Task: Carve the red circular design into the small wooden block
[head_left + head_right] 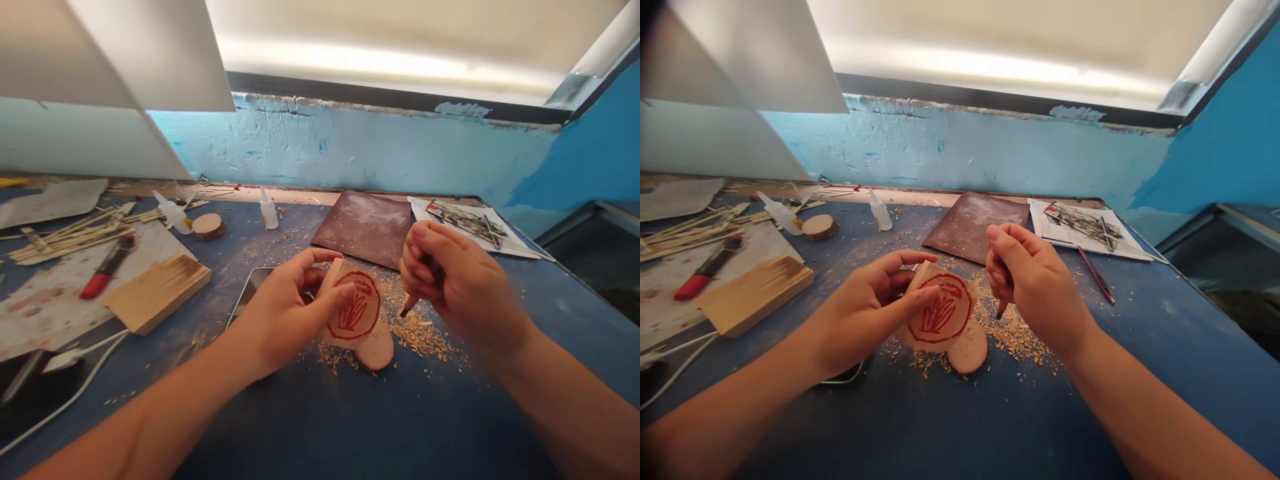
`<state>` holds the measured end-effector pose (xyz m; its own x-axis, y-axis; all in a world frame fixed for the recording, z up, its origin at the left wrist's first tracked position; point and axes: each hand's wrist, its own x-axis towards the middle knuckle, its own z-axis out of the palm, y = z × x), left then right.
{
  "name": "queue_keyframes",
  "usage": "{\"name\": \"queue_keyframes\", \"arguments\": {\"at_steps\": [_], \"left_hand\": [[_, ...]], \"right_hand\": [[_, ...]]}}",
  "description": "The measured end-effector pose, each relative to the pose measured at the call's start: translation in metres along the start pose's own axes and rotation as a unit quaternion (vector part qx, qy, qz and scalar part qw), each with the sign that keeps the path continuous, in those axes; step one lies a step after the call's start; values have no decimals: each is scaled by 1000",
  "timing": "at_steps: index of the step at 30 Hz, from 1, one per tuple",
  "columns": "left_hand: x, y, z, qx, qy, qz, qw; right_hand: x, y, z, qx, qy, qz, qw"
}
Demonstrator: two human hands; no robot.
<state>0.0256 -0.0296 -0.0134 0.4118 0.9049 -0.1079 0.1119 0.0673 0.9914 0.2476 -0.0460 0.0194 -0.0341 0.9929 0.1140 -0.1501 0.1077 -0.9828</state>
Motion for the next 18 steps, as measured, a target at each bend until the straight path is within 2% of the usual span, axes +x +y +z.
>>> {"name": "queue_keyframes", "arguments": {"at_steps": [5,8,10,14,16,18], "left_hand": [[0,-1,1,-27,-13,-17,999],[-1,-1,4,-32,-27,-15,999],[0,0,5,-43,-29,-17,998],[1,0,2,-89,-24,-49,995],[3,1,0,-123,-5,-53,991],[4,2,-3,-157,10,-35,987]], "right_hand": [[-1,8,-5,-174,-12,-31,984],[-2,15,-8,-275,-50,-47,959],[-3,16,-9,-313,-96,-23,945],[-5,14,-7,-328,-189,55,924],[-5,15,-6,-309,-180,65,932],[-3,17,-6,-268,-136,83,950]]}}
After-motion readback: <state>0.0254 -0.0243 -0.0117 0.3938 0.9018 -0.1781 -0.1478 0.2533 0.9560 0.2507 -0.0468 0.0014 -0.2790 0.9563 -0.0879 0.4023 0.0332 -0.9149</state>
